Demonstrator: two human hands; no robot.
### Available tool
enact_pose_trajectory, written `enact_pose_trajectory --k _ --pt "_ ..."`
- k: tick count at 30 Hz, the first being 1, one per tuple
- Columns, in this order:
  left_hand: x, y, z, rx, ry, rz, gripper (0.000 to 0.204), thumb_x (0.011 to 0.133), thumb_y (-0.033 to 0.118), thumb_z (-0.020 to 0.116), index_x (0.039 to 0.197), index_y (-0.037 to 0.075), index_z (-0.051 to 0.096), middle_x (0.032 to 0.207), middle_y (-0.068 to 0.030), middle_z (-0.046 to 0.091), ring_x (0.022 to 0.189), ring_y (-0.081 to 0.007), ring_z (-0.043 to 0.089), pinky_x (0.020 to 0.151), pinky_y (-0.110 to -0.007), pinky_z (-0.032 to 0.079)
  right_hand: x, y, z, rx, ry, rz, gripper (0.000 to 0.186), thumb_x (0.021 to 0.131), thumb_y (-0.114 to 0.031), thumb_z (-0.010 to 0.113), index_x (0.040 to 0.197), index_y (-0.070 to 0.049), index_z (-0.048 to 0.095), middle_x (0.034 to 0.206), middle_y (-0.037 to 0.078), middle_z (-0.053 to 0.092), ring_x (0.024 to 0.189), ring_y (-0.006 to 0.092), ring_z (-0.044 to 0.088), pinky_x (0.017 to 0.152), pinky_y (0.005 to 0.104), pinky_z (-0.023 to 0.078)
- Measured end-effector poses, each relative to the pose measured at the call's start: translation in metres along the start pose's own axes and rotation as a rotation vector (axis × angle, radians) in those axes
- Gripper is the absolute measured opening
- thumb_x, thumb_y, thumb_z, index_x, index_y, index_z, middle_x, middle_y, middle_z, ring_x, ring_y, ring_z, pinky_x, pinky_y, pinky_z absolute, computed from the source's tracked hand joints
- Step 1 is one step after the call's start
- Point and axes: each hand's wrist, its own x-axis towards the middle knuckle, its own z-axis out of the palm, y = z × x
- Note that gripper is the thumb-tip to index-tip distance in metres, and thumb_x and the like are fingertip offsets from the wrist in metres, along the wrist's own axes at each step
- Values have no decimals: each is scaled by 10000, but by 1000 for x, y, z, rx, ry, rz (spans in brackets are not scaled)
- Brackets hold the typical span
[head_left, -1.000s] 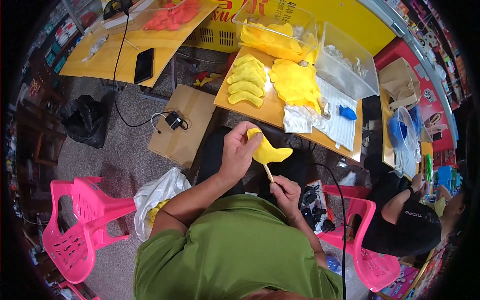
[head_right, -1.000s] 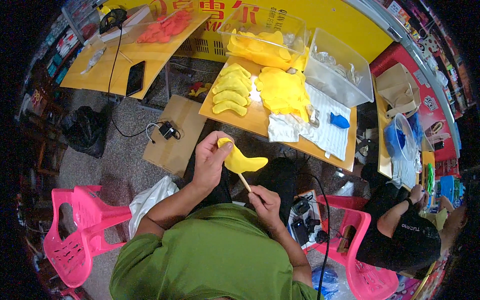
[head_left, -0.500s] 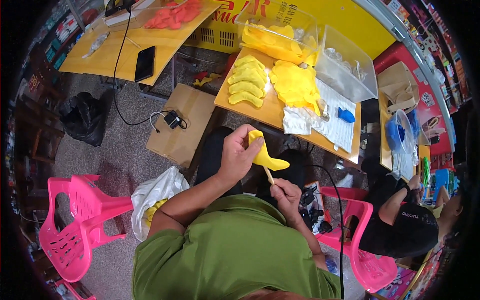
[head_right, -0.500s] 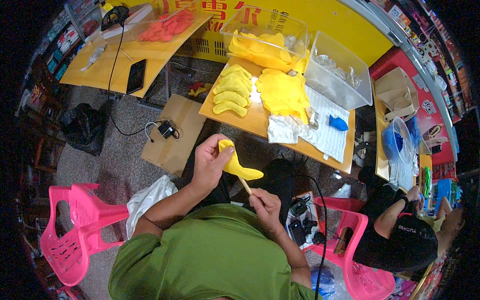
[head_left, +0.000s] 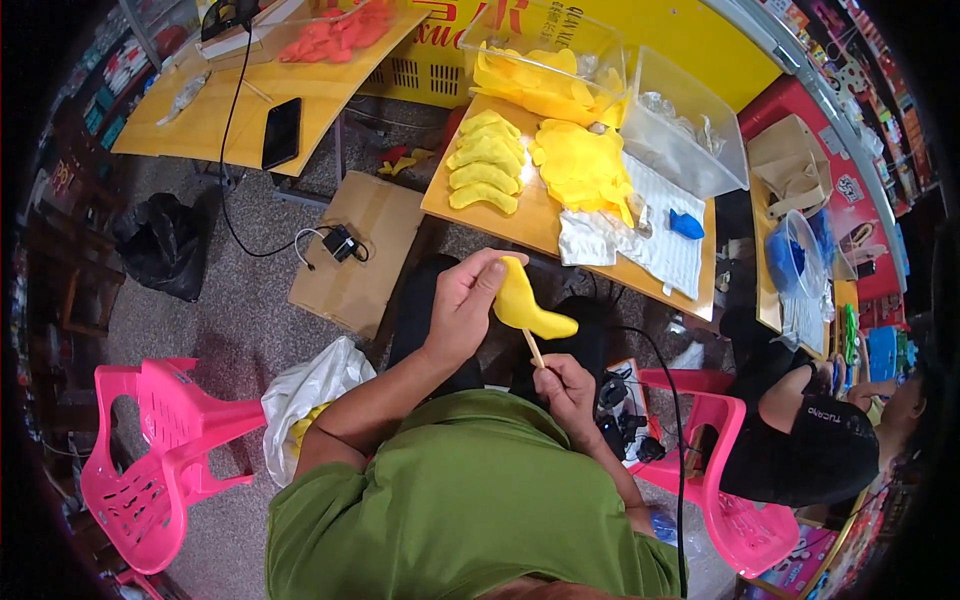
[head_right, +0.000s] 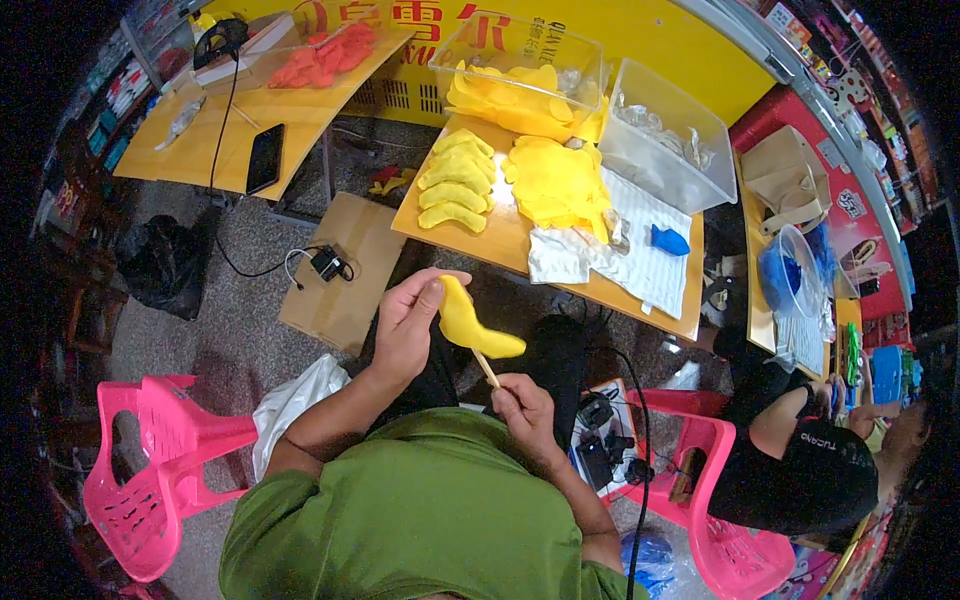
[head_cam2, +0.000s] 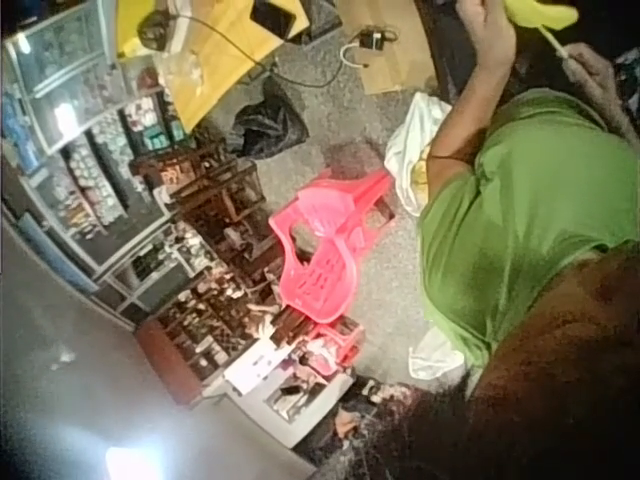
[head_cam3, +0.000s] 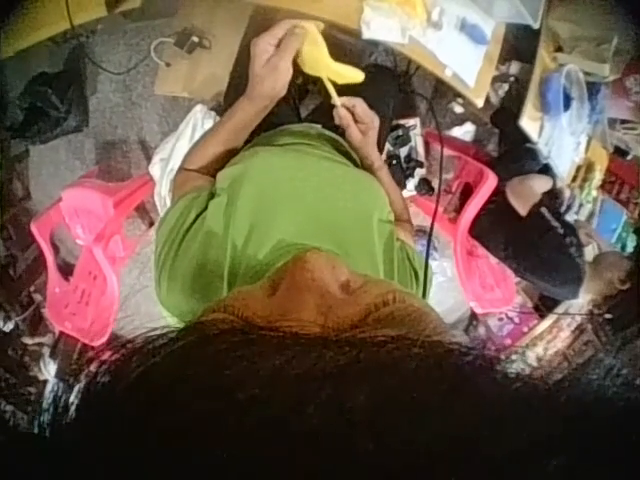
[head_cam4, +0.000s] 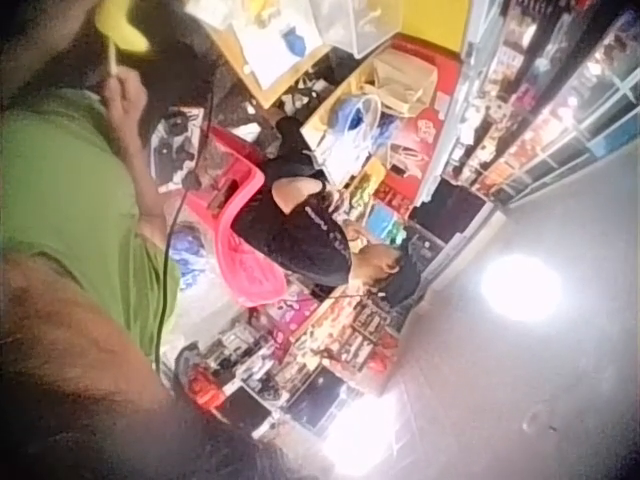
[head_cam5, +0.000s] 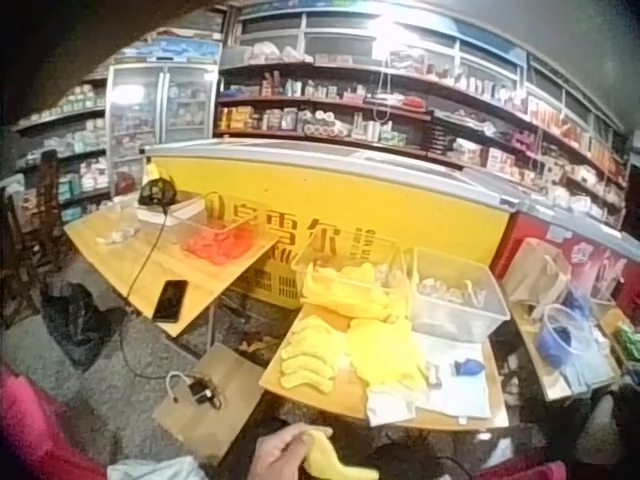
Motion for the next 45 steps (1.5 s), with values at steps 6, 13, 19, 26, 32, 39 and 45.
enact_pose_trajectory --k 6,13,19,26,32,39,45 --pt "-5 2 1 -59 -63 -54 281 962 184 482 1025 -54 618 877 -105 673 794 -113 618 750 -245 491 1 1 8 164 53 191 97 919 -64 506 954 16 549 641 -19 481 532 34 390 474 190 297" --pt "-9 -1 2 -27 -8 42 278 960 173 485 1003 -70 614 898 -128 682 815 -128 634 765 -253 499 -4 6 9 387 94 241 106 920 -88 529 917 14 559 657 -31 488 554 34 395 501 197 318" --pt "-9 -2 7 -81 59 -35 232 942 137 520 962 -72 618 846 -93 675 763 -98 612 709 -222 482 -3 8 9 558 -19 332 125 925 -101 526 912 21 553 624 -21 462 517 42 373 478 206 296" --pt "-14 0 0 246 10 136 155 898 84 584 870 -67 607 688 -29 575 639 -49 492 569 -210 397 0 2 10 444 71 233 146 917 -127 547 883 14 555 593 -6 458 490 61 364 445 213 264" --pt "-14 -7 -3 226 36 124 151 890 83 594 879 -67 609 691 -43 579 647 -49 502 578 -210 409 -5 8 9 563 19 310 175 917 -157 554 870 12 561 598 -3 466 495 64 370 456 215 282" --pt "-17 -12 -6 83 26 53 150 889 77 597 888 -71 621 734 -22 605 670 -48 514 608 -197 416 -10 8 6 602 -86 360 254 934 -237 532 826 -8 555 617 -3 487 513 69 387 475 217 305" --pt "-23 -8 -1 -86 32 -18 145 889 73 597 905 -64 643 790 -31 632 727 -59 549 656 -198 437 -15 13 4 608 -93 328 268 926 -250 542 810 -9 551 621 -7 476 511 72 383 472 220 297"
